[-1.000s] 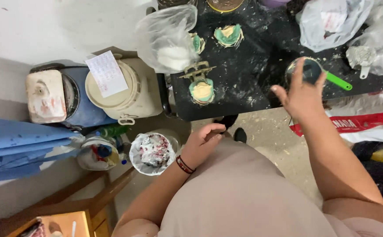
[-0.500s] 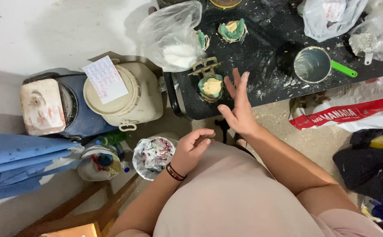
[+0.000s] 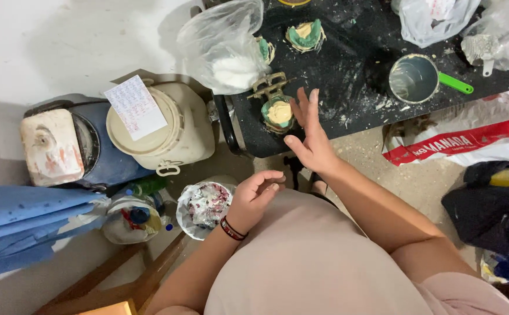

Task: The person mixes a white substance in a metal cup using a green spatula, then pours liquid from a purple bowl into the cup. They also handle a small green and white object, possibly a mold or craft item, and continue mixing the contents.

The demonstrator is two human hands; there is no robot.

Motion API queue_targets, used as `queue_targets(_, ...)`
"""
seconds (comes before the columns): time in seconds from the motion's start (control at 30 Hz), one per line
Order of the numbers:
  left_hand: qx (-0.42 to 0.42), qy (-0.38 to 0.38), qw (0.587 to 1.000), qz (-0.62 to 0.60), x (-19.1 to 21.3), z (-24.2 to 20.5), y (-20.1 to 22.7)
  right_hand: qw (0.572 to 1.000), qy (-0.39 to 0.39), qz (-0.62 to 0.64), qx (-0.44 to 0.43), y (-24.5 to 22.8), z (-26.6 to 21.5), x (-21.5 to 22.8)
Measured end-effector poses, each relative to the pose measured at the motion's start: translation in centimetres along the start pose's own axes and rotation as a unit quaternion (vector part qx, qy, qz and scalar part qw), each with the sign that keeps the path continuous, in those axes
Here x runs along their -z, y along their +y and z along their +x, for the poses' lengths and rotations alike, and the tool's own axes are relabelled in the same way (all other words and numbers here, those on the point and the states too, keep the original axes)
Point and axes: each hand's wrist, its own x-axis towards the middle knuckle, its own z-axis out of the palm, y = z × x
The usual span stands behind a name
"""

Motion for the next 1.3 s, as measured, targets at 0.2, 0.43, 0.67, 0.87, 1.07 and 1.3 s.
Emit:
queue_targets(0.2,0.003,-0.006,1.0,-0.01,-0.2,-0.1,-0.2,1.0,0.006,-0.017,-0.005,0.4,-1.4,-0.3)
queue_targets(0.43,-0.01,-0.01,1.0,0.017,-0.3,0.0,-0.8,0.999,-0.005,-0.042,-0.009,1.4,-2.8,-0.9)
queue_targets(0.67,0.009,-0.025,0.999,0.023,-0.6,-0.3,0.2,0.935,0.105,-0.297,-0.161,-1.8,-1.2,10.3)
queue_targets(0.87,0.008,-0.02,0.999,0.048,-1.1,-0.5,-0.4,0.757,-0.044,-0.564,-0.326,2.1,-1.0,18.3)
queue_targets(1.07,0.004,-0.02,1.0,-0.005,-1.5,-0.8,-0.7,0.772,-0.066,-0.524,-0.354,0.7,-0.6,18.2)
queue_targets(1.3,-0.023,0.0,0.998,0.061,-1.3,-0.9,-1.6,0.879,0.042,-0.469,-0.076,-1.9,-1.4,12.5)
